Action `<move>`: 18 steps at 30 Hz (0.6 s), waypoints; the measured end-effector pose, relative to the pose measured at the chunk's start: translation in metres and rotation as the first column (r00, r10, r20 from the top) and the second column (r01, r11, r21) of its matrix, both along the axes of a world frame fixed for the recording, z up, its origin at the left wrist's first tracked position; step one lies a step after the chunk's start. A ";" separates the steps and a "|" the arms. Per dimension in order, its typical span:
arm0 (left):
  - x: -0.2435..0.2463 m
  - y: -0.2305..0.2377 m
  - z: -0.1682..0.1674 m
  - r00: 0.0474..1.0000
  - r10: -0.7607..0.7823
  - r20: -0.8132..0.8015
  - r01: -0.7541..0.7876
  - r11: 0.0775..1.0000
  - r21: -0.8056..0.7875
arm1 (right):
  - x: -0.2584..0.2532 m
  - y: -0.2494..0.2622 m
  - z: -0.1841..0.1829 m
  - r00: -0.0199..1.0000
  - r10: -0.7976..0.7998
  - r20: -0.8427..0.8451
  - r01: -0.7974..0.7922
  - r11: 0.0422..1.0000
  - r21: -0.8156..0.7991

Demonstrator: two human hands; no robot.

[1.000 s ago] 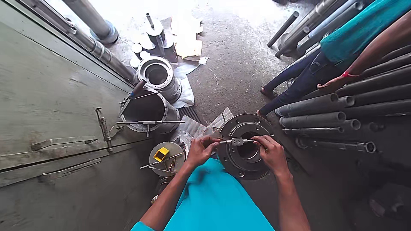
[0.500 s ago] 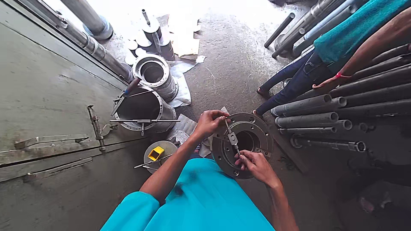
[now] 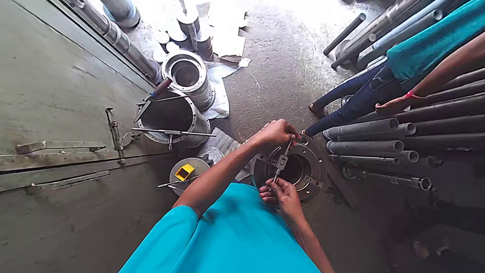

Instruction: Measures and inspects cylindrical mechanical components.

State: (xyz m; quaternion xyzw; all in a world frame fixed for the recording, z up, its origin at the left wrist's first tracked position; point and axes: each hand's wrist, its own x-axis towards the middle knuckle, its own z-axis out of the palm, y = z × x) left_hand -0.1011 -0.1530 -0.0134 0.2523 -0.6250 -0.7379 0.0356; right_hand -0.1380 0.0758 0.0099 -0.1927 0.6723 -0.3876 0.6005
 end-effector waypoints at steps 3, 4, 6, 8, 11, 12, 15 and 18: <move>0.005 -0.005 -0.005 0.999 -0.009 -0.037 0.008 1.000 -0.017 | -0.012 0.000 0.002 0.996 0.083 0.044 -0.082 0.996 -0.023; 0.012 -0.004 -0.011 0.998 0.033 -0.055 -0.035 0.999 -0.035 | -0.023 0.000 0.002 0.988 0.146 0.053 -0.144 0.989 -0.035; 0.033 0.002 -0.027 0.981 0.178 -0.079 -0.184 0.980 -0.074 | -0.050 0.003 0.003 0.970 0.241 0.029 -0.239 0.970 -0.047; 0.064 0.016 -0.041 0.923 0.329 -0.200 -0.326 0.944 0.046 | -0.079 0.006 0.004 0.952 0.301 -0.055 -0.303 0.952 -0.038; 0.102 0.051 -0.033 0.831 0.505 -0.234 -0.454 0.858 0.239 | -0.112 -0.001 0.000 0.926 0.363 -0.104 -0.368 0.930 -0.026; 0.106 0.063 -0.032 0.821 0.529 -0.216 -0.479 0.843 0.243 | -0.118 -0.004 0.001 0.916 0.392 -0.086 -0.395 0.919 -0.016; 0.091 0.058 -0.031 0.824 0.540 -0.171 -0.507 0.838 0.202 | -0.117 -0.009 0.005 0.872 0.489 -0.021 -0.489 0.872 -0.009; 0.046 0.027 -0.034 0.908 0.384 -0.168 -0.379 0.923 0.066 | -0.082 -0.005 0.004 0.879 0.471 0.078 -0.471 0.882 -0.022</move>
